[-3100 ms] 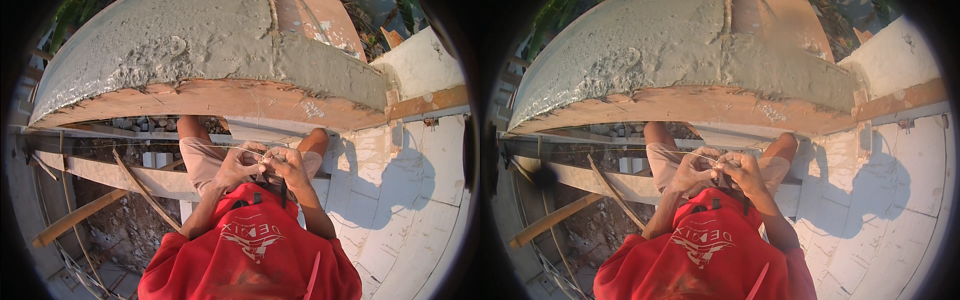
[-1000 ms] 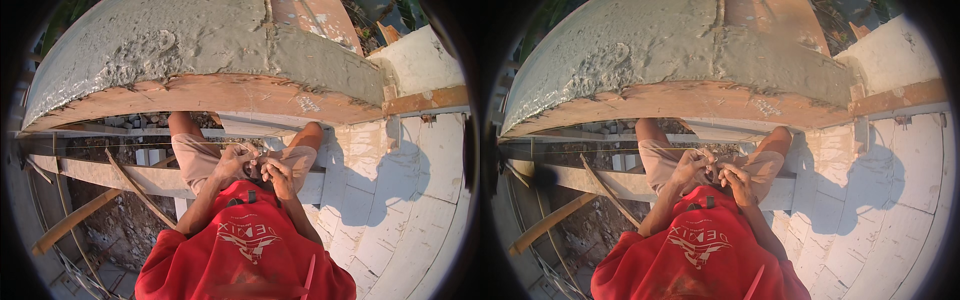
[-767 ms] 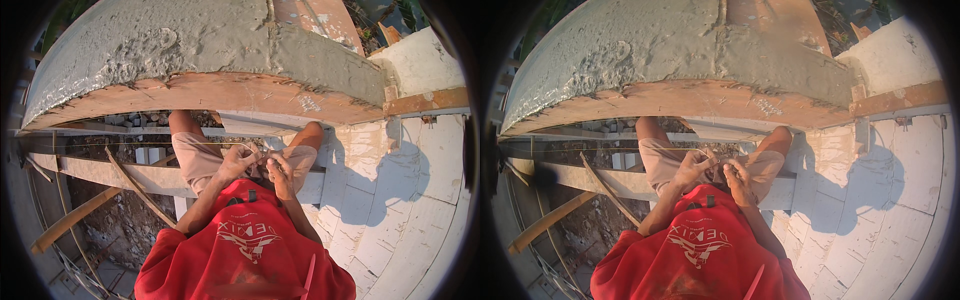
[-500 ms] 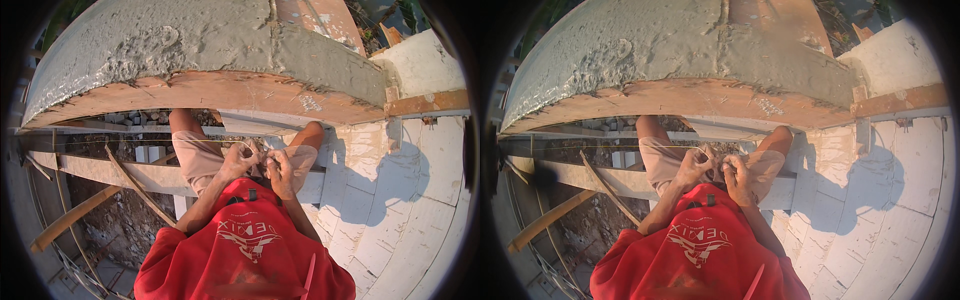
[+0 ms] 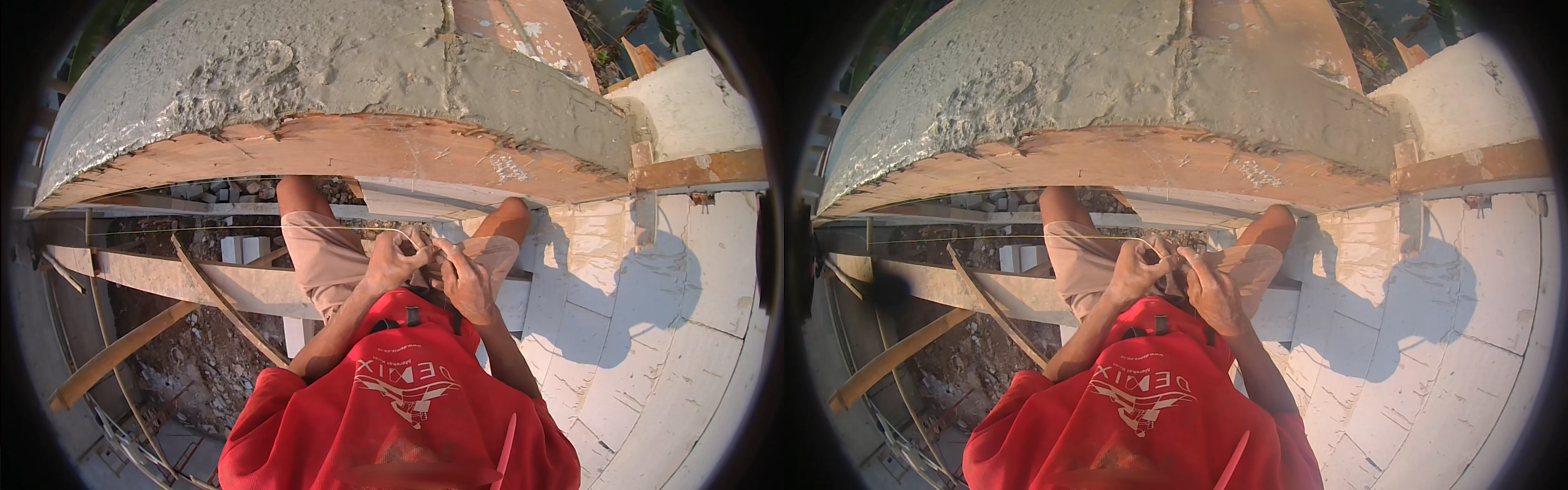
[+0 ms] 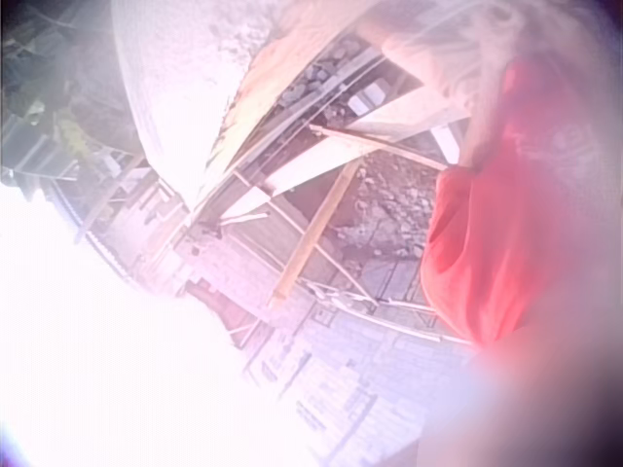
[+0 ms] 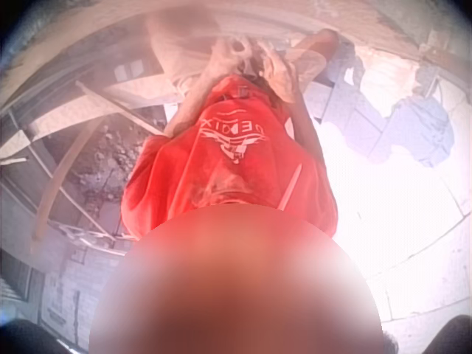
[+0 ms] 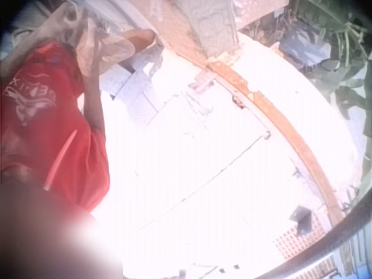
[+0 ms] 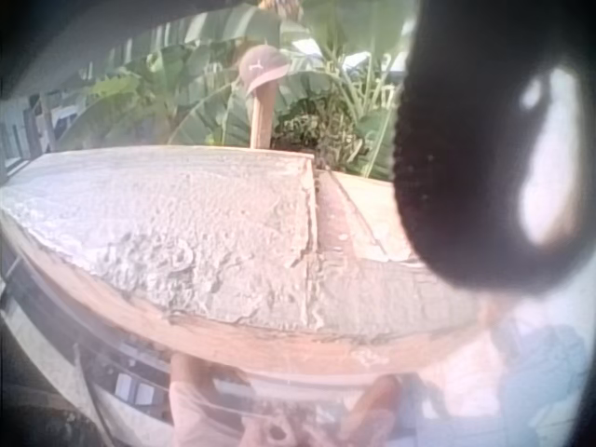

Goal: The person uses pliers to cut and adjust metal rods on a wooden roof frame. They then tie a string around the frame to secure or measure components.

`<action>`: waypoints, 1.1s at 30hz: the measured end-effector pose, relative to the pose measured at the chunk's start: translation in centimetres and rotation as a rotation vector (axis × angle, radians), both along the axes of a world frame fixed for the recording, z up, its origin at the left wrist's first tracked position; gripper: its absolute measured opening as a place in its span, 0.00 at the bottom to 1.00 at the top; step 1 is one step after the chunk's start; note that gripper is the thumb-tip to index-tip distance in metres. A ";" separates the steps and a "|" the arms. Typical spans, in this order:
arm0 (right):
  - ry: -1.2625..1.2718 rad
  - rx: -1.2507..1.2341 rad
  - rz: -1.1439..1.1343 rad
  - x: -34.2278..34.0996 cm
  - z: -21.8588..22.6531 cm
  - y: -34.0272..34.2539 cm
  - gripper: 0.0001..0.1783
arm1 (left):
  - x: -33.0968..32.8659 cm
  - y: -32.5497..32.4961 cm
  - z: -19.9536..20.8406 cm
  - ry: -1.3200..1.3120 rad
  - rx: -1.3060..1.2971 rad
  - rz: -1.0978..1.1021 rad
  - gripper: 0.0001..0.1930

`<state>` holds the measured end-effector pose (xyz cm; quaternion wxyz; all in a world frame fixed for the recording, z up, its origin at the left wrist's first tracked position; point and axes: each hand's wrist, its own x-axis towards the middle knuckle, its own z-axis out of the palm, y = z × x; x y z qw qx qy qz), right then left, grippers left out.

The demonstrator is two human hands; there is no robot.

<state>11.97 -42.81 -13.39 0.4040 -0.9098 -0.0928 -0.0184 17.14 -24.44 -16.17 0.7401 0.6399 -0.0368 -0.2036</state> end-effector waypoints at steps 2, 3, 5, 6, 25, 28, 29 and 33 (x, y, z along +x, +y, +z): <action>-0.071 -0.008 0.000 0.0 -0.5 -0.2 0.23 | -0.1 -0.1 0.0 -0.063 0.021 0.030 0.06; -0.075 -0.017 0.001 0.0 -0.7 -0.2 0.23 | -0.1 -0.2 0.1 -0.120 0.023 0.052 0.06; -0.128 -0.029 -0.017 -0.1 -1.1 -0.1 0.23 | -0.1 -0.1 0.4 -0.160 0.063 0.063 0.06; -0.139 -0.050 -0.024 -0.1 -1.2 -0.1 0.22 | -0.1 -0.1 0.6 -0.144 0.102 0.053 0.06; 0.392 -0.145 0.199 2.9 0.6 -2.5 0.10 | 0.3 0.0 1.3 -0.476 0.387 -0.159 0.07; 0.699 0.159 0.175 3.3 0.2 -3.6 0.12 | -0.1 0.3 1.0 -0.539 0.302 -0.190 0.07; 0.729 0.260 0.148 3.3 0.1 -3.8 0.13 | -0.2 0.4 0.9 -0.346 0.239 -0.186 0.06; 0.498 0.407 0.107 2.4 0.0 -2.9 0.13 | 0.0 0.9 0.5 0.018 -0.033 -0.108 0.10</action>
